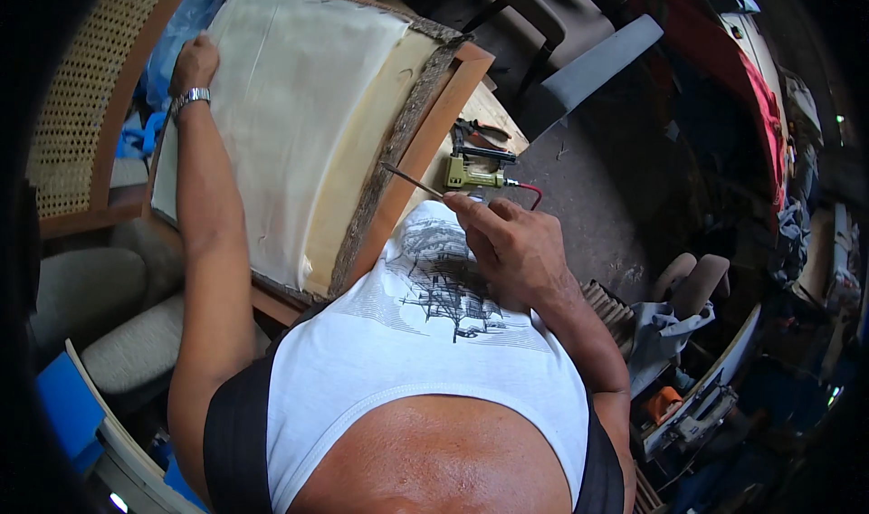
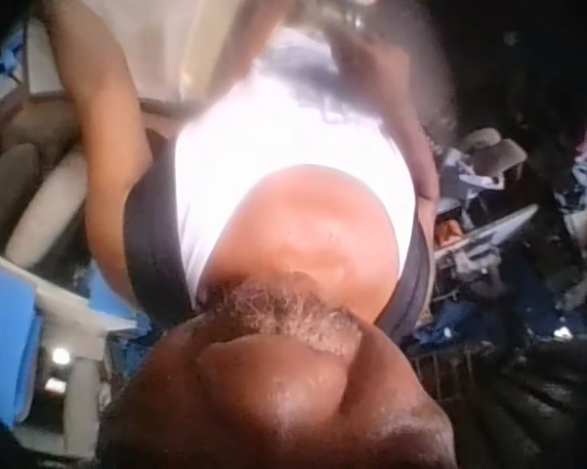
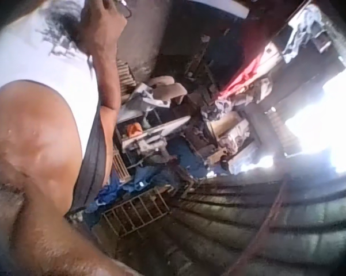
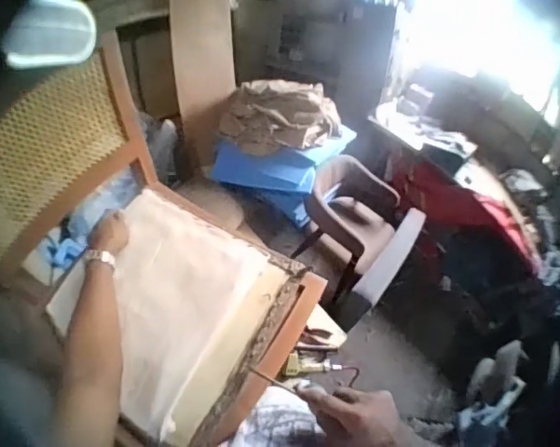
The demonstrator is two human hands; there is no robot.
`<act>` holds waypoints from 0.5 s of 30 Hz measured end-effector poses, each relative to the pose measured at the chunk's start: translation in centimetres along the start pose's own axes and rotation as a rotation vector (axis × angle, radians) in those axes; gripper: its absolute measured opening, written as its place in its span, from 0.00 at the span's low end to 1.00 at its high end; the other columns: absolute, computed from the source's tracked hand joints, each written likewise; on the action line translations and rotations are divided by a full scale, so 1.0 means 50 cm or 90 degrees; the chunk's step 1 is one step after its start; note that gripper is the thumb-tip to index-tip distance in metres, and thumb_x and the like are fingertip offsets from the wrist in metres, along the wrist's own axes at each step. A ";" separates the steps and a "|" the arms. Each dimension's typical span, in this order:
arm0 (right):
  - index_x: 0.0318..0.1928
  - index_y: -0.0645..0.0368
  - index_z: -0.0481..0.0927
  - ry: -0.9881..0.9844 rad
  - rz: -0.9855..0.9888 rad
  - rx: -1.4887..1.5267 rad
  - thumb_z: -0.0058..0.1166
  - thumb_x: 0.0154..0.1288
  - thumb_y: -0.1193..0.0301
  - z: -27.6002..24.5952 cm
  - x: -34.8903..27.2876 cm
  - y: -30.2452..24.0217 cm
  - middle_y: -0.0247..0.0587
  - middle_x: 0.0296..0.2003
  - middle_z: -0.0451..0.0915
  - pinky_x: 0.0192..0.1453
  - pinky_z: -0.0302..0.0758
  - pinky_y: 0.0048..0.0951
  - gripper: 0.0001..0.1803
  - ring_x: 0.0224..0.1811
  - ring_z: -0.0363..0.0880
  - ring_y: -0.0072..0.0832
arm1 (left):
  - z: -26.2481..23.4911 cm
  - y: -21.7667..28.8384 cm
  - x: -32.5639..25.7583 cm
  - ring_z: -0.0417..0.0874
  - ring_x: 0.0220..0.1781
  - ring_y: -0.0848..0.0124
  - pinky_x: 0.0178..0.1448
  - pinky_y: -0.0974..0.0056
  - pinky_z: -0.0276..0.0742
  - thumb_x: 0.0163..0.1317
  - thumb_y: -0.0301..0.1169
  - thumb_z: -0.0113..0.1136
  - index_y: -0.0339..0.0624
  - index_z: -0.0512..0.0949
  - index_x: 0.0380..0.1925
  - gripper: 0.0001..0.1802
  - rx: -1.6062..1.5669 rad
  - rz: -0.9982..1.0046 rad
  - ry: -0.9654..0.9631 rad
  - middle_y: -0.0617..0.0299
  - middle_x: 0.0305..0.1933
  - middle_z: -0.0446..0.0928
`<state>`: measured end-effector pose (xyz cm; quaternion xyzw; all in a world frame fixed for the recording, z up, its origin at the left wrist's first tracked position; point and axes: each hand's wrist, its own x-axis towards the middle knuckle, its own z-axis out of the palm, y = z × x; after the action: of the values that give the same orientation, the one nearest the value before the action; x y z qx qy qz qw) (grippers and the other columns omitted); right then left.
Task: Removing staples and fabric from a wooden chair seat using a screwdriver and pliers.
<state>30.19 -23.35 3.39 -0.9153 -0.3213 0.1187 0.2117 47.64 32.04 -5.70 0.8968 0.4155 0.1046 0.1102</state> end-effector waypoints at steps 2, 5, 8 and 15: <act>0.68 0.37 0.77 -0.023 -0.002 -0.010 0.59 0.72 0.68 0.001 -0.001 -0.011 0.36 0.30 0.80 0.29 0.79 0.38 0.25 0.26 0.82 0.34 | 0.012 -0.044 0.028 0.78 0.63 0.35 0.65 0.39 0.73 0.73 0.62 0.35 0.47 0.81 0.60 0.37 -0.001 0.126 -0.014 0.43 0.63 0.80; 0.67 0.36 0.77 -0.034 0.014 -0.038 0.57 0.73 0.67 -0.002 -0.009 -0.034 0.37 0.30 0.80 0.28 0.79 0.39 0.24 0.25 0.82 0.34 | 0.000 -0.094 0.052 0.78 0.62 0.34 0.65 0.40 0.73 0.72 0.66 0.35 0.48 0.82 0.59 0.40 -0.087 0.270 -0.069 0.41 0.62 0.80; 0.68 0.37 0.76 -0.044 0.028 -0.089 0.56 0.74 0.66 -0.015 -0.008 -0.070 0.37 0.30 0.80 0.27 0.78 0.38 0.23 0.25 0.82 0.34 | 0.009 -0.099 0.044 0.78 0.65 0.36 0.66 0.40 0.73 0.69 0.71 0.37 0.50 0.82 0.59 0.43 -0.055 0.187 -0.038 0.42 0.62 0.80; 0.70 0.46 0.73 -0.155 0.061 -0.201 0.54 0.74 0.68 -0.037 0.025 -0.156 0.43 0.31 0.79 0.24 0.76 0.39 0.25 0.24 0.83 0.36 | 0.030 -0.124 0.079 0.76 0.68 0.35 0.68 0.41 0.71 0.66 0.76 0.33 0.38 0.82 0.59 0.53 0.043 0.100 -0.099 0.35 0.63 0.78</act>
<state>27.59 -17.67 8.55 -0.9302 -0.3153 0.1868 0.0189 46.09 38.82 -8.51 0.9352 0.3374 0.0287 0.1033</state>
